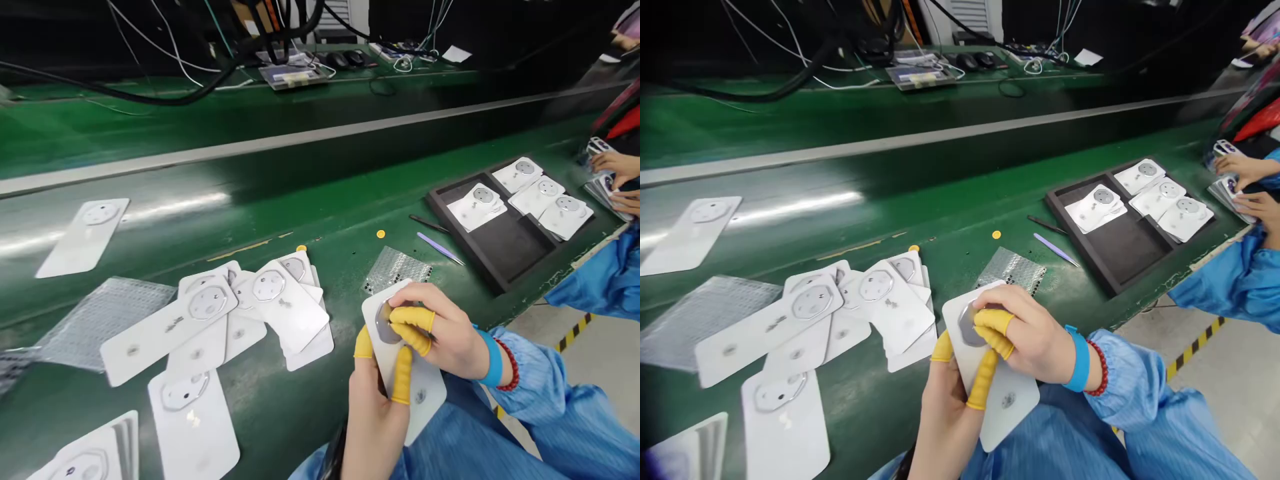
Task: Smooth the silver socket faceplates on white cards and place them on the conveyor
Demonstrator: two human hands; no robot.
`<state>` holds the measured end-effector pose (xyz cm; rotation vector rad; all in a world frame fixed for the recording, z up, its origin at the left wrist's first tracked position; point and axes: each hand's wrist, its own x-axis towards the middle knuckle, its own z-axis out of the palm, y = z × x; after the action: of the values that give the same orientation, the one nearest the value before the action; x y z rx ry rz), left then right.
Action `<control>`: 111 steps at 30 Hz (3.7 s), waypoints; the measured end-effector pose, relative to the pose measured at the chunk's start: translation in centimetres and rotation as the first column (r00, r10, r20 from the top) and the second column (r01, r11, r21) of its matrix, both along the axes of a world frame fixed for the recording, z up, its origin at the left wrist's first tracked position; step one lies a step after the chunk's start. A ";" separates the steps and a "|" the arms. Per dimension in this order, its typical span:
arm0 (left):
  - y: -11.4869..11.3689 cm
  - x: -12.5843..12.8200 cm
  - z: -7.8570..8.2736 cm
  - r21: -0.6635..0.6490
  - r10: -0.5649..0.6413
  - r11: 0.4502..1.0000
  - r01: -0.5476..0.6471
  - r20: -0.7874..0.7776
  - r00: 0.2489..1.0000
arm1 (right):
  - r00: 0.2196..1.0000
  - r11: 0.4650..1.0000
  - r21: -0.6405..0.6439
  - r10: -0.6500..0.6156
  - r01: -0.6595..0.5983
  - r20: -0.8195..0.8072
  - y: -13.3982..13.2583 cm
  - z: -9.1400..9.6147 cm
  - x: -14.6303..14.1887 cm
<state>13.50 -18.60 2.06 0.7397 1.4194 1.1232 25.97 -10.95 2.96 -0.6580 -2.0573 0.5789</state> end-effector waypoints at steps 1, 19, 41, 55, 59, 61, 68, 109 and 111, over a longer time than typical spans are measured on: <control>-0.2 0.2 0.1 0.004 0.003 1.000 -0.003 -0.005 1.000 | 1.000 1.000 0.027 -0.002 0.002 0.005 -0.2 -0.2 -0.1; -0.7 0.3 1.6 -0.049 -0.020 0.998 0.026 0.116 0.993 | 0.997 0.992 -0.107 0.070 -0.068 0.019 -1.0 -0.2 1.2; -1.3 -0.1 -0.5 -0.121 -0.083 0.989 0.089 0.055 0.995 | 0.891 0.954 0.058 0.250 -0.293 0.380 -0.4 -1.4 2.9; 4.9 -0.7 -6.2 -0.023 0.066 0.998 -0.063 0.192 0.979 | 0.685 0.555 -0.475 -0.713 0.682 0.149 10.3 -2.6 10.8; 4.6 -2.2 -7.1 0.039 0.082 0.995 -0.088 0.136 0.987 | 0.512 0.374 -0.394 -0.786 0.840 0.345 16.4 -3.4 15.2; 4.0 -2.6 -6.9 0.080 0.087 0.993 -0.092 0.063 0.994 | 0.469 0.335 -0.349 -0.763 0.875 0.444 17.5 -4.1 16.0; 3.7 -3.5 -7.4 0.074 0.104 0.993 -0.094 -0.132 0.986 | 0.477 0.502 -0.115 -0.689 0.857 0.546 14.4 -3.9 13.2; 5.0 -1.5 -9.2 0.054 0.035 0.997 -0.050 0.263 0.964 | 0.911 0.991 0.109 0.031 -0.083 0.412 3.4 -8.6 0.8; 4.9 -1.3 -9.5 0.070 0.055 0.995 -0.072 0.216 0.975 | 0.921 0.991 0.116 0.019 -0.070 0.389 3.3 -9.0 1.1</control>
<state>12.16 -13.70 -7.46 0.6107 1.2307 1.2742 27.06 -7.69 -6.02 -0.6933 -2.4621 0.3559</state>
